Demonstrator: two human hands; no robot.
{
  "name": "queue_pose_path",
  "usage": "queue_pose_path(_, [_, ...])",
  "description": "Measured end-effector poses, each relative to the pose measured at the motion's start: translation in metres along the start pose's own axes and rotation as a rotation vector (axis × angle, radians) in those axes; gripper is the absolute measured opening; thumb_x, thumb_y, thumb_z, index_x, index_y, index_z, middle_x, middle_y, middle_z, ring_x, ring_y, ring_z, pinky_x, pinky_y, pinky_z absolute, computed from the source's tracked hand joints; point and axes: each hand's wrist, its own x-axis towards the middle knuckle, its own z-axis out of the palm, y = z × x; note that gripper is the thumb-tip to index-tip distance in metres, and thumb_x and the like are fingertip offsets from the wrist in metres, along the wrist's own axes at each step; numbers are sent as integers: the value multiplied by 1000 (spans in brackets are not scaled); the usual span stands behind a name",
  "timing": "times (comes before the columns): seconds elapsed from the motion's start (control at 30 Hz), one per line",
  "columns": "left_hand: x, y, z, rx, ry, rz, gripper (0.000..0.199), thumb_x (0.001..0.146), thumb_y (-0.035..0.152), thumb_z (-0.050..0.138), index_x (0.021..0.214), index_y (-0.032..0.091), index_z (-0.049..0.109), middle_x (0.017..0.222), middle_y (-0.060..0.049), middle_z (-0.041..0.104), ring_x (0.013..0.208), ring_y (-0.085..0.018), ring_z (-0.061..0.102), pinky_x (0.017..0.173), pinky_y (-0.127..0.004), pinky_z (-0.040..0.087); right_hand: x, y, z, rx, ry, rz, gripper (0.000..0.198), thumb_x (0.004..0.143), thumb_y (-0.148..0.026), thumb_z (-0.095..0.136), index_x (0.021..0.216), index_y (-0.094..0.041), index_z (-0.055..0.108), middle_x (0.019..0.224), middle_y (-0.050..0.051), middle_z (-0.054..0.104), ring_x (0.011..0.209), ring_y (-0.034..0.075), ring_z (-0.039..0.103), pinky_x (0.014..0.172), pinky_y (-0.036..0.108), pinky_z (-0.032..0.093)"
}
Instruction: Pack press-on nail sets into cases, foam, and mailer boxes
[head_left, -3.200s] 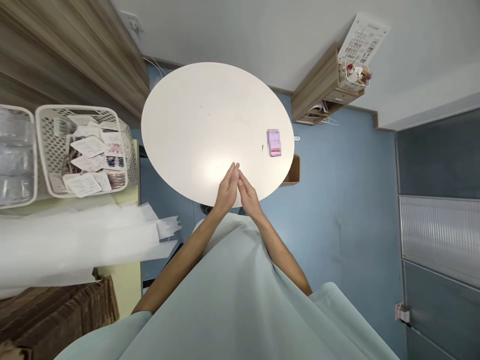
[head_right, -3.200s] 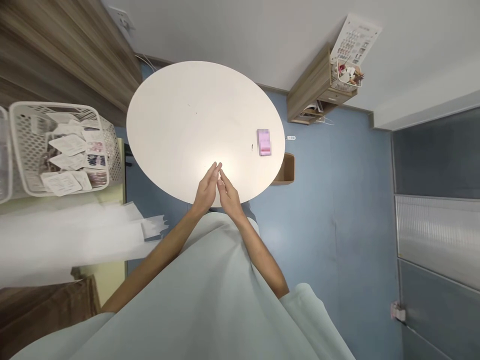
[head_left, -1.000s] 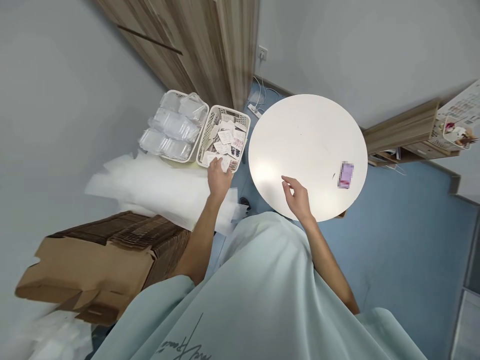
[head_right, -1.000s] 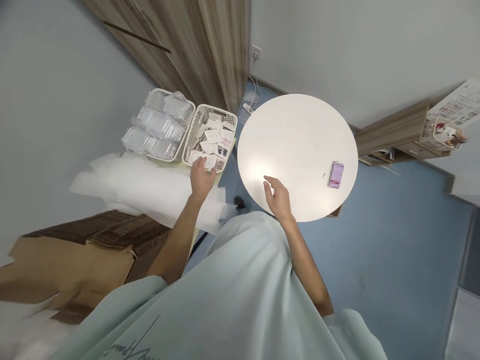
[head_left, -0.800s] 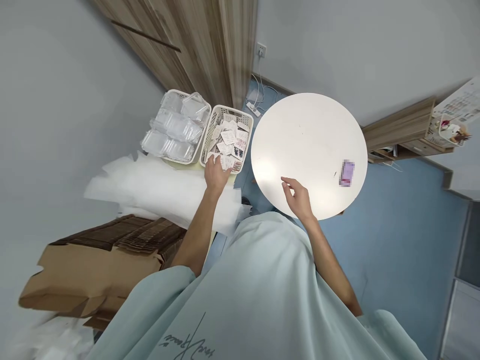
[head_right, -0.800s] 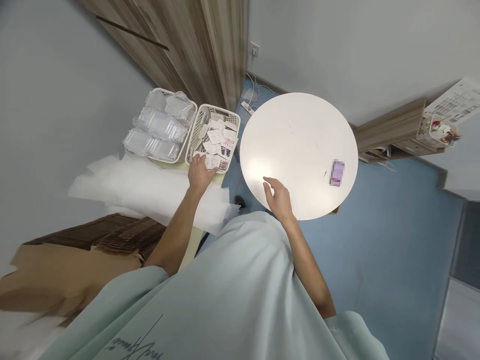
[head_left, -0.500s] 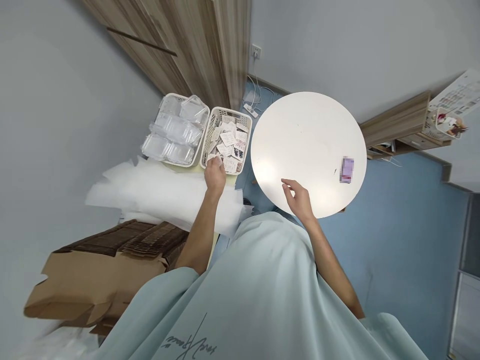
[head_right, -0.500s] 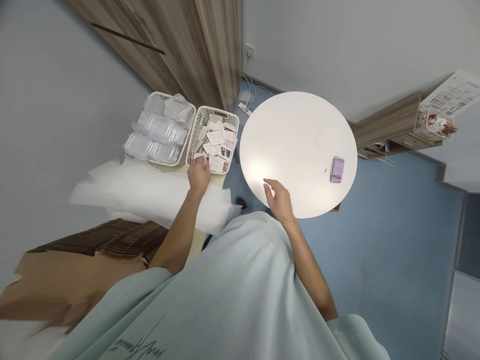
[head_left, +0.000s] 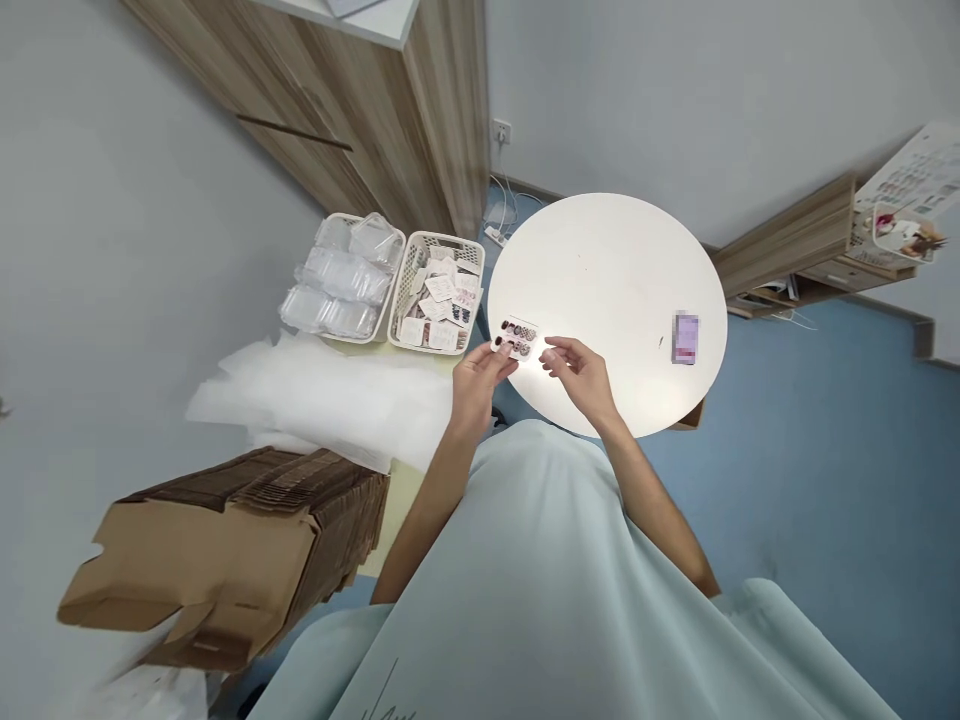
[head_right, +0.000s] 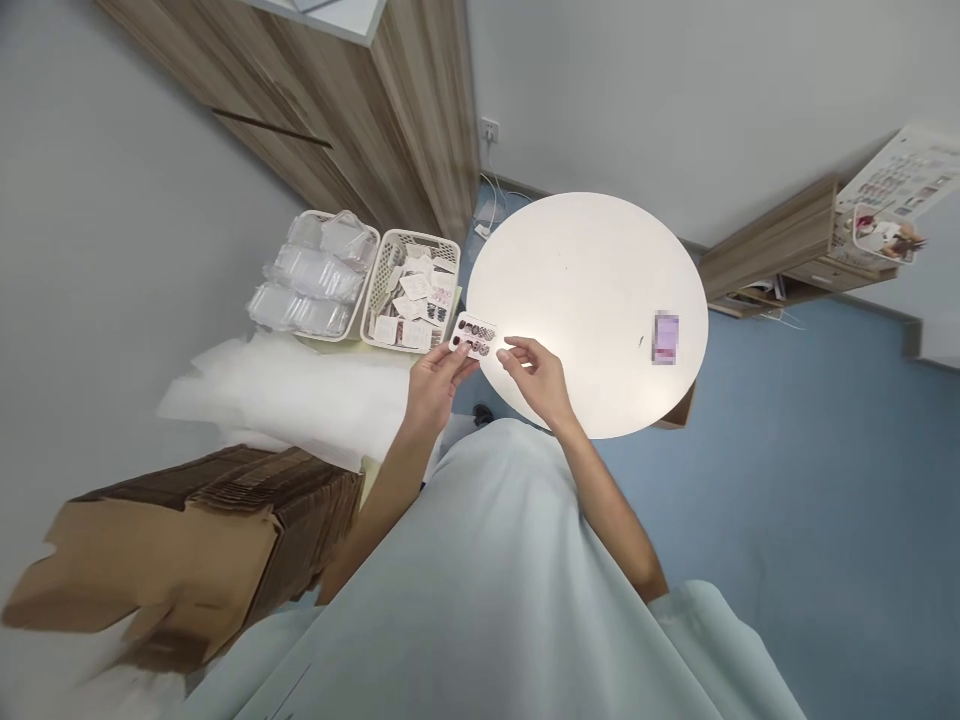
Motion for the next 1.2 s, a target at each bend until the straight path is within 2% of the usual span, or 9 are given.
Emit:
queue_pose_path(0.13, [-26, -7, 40, -37, -51, -63, 47, 85, 56, 90, 111, 20, 77, 117, -11, 84, 117, -31, 81, 116, -55, 59, 7, -10, -27, 87, 22, -30, 48, 91, -71, 78, 97, -24, 73, 86, 2, 74, 78, 18, 68, 74, 33, 60])
queue_pose_path(0.3, [-36, -13, 73, -26, -136, -89, 49, 88, 60, 88, 115, 21, 76, 124, -12, 83, 123, -34, 79, 117, -55, 58, 7, -17, -69, 102, 8, -64, 45, 91, -69, 79, 91, -24, 73, 93, 2, 73, 85, 18, 66, 79, 33, 59])
queue_pose_path(0.47, [-42, -11, 100, -20, -389, -171, 75, 96, 86, 57, 133, 23, 74, 141, -16, 77, 144, -42, 65, 120, -58, 55, 8, -11, -105, 184, -82, -44, 47, 94, -71, 75, 90, -25, 72, 106, 4, 73, 94, 20, 69, 89, 36, 62])
queue_pose_path(0.57, [-43, -12, 116, -25, -432, -205, 81, 96, 89, 53, 136, 22, 74, 144, -17, 75, 145, -44, 64, 120, -59, 55, 10, -4, -121, 236, -135, -31, 45, 95, -70, 74, 90, -25, 72, 108, 4, 73, 95, 20, 70, 92, 37, 62])
queue_pose_path(0.63, [-43, -16, 125, -25, -427, -194, 80, 94, 87, 60, 138, 22, 73, 148, -17, 73, 143, -43, 66, 120, -57, 55, 12, -2, -129, 242, -122, -24, 44, 95, -69, 75, 91, -25, 74, 109, 4, 74, 97, 20, 70, 94, 38, 62])
queue_pose_path(0.73, [-42, -23, 136, 32, -395, -140, 76, 91, 82, 70, 141, 24, 69, 152, -17, 70, 140, -41, 68, 119, -56, 55, 12, -4, -135, 202, 10, -30, 41, 93, -66, 79, 100, -26, 76, 116, 5, 76, 105, 22, 72, 94, 38, 62])
queue_pose_path(0.93, [-38, -43, 151, 334, -85, 156, 74, 83, 57, 93, 145, 28, 65, 155, -15, 67, 143, -37, 66, 120, -53, 55, 2, -10, -136, 70, 122, -61, 38, 92, -63, 81, 100, -26, 78, 104, 4, 78, 98, 22, 73, 85, 36, 61])
queue_pose_path(1.07, [-40, -45, 156, 429, -17, 270, 78, 85, 54, 92, 153, 32, 62, 162, -12, 61, 145, -37, 64, 121, -53, 55, 2, -6, -140, 30, 194, -69, 34, 97, -60, 75, 93, -26, 77, 100, 4, 79, 94, 21, 72, 80, 35, 60])
queue_pose_path(1.2, [-41, -41, 152, 330, 31, 224, 56, 98, 58, 77, 144, 27, 71, 145, -12, 73, 140, -34, 68, 118, -53, 58, 9, -3, -152, 76, 150, -51, 32, 95, -56, 79, 91, -25, 77, 95, 3, 78, 88, 20, 71, 75, 34, 58])
